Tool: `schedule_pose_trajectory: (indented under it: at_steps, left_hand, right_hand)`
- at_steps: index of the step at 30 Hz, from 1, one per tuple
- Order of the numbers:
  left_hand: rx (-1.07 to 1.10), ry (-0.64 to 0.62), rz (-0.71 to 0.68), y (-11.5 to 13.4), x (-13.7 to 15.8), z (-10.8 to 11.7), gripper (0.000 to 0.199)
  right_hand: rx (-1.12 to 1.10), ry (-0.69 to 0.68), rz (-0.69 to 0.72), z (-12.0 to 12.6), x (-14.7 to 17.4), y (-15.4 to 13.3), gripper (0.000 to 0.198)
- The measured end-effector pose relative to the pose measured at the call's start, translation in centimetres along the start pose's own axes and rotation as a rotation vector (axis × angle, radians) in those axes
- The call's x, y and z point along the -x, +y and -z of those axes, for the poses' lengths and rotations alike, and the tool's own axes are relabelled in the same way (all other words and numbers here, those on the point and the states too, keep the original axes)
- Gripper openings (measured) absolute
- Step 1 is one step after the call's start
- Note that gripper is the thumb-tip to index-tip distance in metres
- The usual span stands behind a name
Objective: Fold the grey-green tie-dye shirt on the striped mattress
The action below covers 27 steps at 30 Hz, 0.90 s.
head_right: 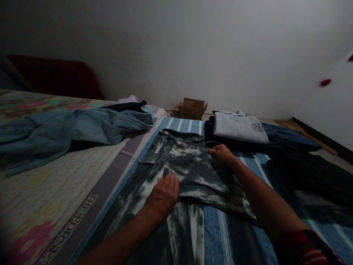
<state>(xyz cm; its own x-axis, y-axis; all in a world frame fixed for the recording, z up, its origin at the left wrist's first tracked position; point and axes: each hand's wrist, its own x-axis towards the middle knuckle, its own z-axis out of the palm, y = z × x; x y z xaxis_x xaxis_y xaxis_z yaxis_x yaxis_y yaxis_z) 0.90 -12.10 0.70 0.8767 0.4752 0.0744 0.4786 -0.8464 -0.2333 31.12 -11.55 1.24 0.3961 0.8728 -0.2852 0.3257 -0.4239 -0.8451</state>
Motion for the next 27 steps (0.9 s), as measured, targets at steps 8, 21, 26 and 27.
schedule_pose_trajectory:
  at_steps: [8,21,26,27]
  left_hand:
    - [0.055,-0.162,-0.001,-0.1,0.4,1.7,0.05]
    - [0.226,-0.369,-0.055,-2.3,-1.3,5.8,0.039]
    - [0.21,-0.488,-0.065,-3.3,-4.4,7.9,0.029]
    - [0.182,-0.446,-0.02,-3.1,-5.2,7.8,0.031]
  right_hand:
    - [-0.073,-0.044,-0.074,-0.3,0.0,0.8,0.04]
    - [-0.177,-0.188,-0.083,3.3,4.5,3.0,0.043]
    - [-0.165,-0.136,-0.045,3.1,4.8,2.6,0.036]
    - [-0.162,-0.125,-0.044,3.0,4.8,2.5,0.034]
